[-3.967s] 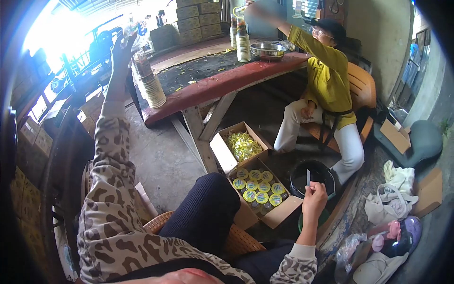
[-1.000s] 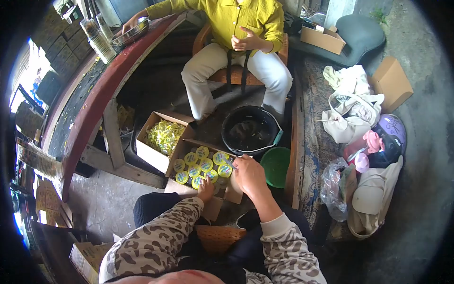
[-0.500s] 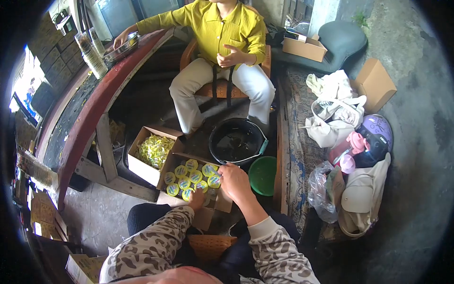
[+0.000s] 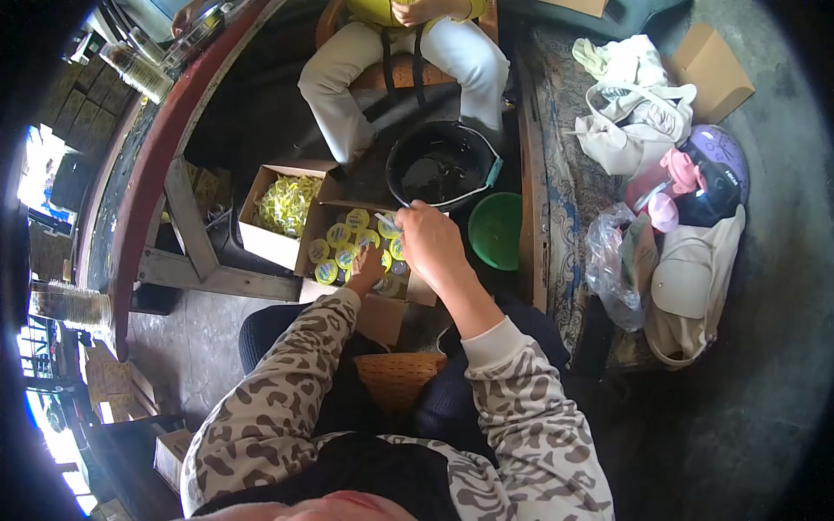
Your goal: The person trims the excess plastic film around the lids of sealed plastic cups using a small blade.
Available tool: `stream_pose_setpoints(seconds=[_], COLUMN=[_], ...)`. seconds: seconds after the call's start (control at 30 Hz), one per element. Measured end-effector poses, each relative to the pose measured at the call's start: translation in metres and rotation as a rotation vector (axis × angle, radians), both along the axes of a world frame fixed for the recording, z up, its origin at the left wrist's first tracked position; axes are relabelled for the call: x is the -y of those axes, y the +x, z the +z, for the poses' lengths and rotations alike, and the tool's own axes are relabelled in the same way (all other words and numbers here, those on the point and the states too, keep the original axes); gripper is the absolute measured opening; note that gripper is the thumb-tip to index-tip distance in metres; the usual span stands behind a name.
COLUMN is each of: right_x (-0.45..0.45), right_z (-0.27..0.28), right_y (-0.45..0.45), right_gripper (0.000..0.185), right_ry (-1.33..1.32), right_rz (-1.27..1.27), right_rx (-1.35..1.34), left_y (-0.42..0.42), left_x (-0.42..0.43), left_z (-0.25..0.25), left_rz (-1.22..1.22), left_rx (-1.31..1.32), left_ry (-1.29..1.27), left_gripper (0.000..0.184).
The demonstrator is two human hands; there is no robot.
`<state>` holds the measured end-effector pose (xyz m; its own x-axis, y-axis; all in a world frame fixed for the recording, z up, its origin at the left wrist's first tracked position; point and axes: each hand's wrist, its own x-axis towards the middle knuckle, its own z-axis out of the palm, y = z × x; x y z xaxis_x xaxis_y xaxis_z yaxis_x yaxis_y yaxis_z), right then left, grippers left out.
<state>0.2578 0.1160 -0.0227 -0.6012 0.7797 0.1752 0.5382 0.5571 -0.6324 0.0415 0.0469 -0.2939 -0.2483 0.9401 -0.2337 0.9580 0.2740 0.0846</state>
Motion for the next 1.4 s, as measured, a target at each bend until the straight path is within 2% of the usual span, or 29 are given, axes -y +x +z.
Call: stream_pose_setpoints(seconds=[0.1,0.2,0.5,0.57,0.67,0.73,0.77,0.83,0.87,0.9,1.0,1.27,1.4], right_x=[-0.002,-0.003,-0.006,-0.006,-0.007,-0.005,-0.005,-0.005,-0.006,-0.007,-0.008,-0.006,-0.006], right_z=[0.000,-0.002,-0.014,-0.015,-0.014,-0.008,-0.008,-0.007,-0.004,-0.004,-0.004,-0.010,-0.016], right_y=[0.001,0.000,-0.003,-0.003,-0.003,-0.003,-0.003,-0.002,-0.002,-0.002,-0.003,-0.006,-0.009], right_gripper=[0.010,0.009,0.009,0.011,0.010,0.009,0.009,0.009,0.012,0.012,0.011,0.011,0.011], right_ry=[0.029,0.023,0.041,0.052,0.021,-0.015,-0.002,-0.029,-0.077,-0.067,-0.109,-0.065,-0.061], right_rz=[0.009,0.021,0.042,0.030,0.040,0.034,0.043,0.031,0.031,0.033,0.020,0.038,0.038], right_rx=[-0.003,-0.007,0.024,0.010,0.023,0.038,0.041,0.004,0.063,0.068,0.092,0.104,0.068], left_y=[-0.001,0.006,0.025,0.025,0.023,0.020,0.021,0.020,0.019,0.019,0.021,0.028,0.033], left_x=[0.003,0.003,-0.008,0.007,0.005,0.010,0.007,-0.004,-0.010,-0.012,-0.019,-0.035,-0.035], left_z=[-0.003,0.003,-0.008,-0.031,-0.034,-0.025,-0.028,-0.050,-0.048,-0.046,-0.037,-0.022,-0.048], left_rz=[0.013,0.002,-0.227,-0.287,-0.303,-0.395,-0.387,-0.203,-0.136,-0.133,-0.185,-0.064,-0.041], left_rx=[0.032,0.054,0.031,0.022,0.066,0.081,0.080,0.116,0.183,0.186,0.107,0.113,0.038], left_ry=[-0.006,-0.059,-0.100,0.124,0.113,0.194,0.208,0.319,0.237,0.248,0.034,0.027,0.142], left_gripper=[0.031,0.047,0.050,0.041,0.041,0.051,0.051,0.064,0.076,0.076,0.086,0.081,0.076])
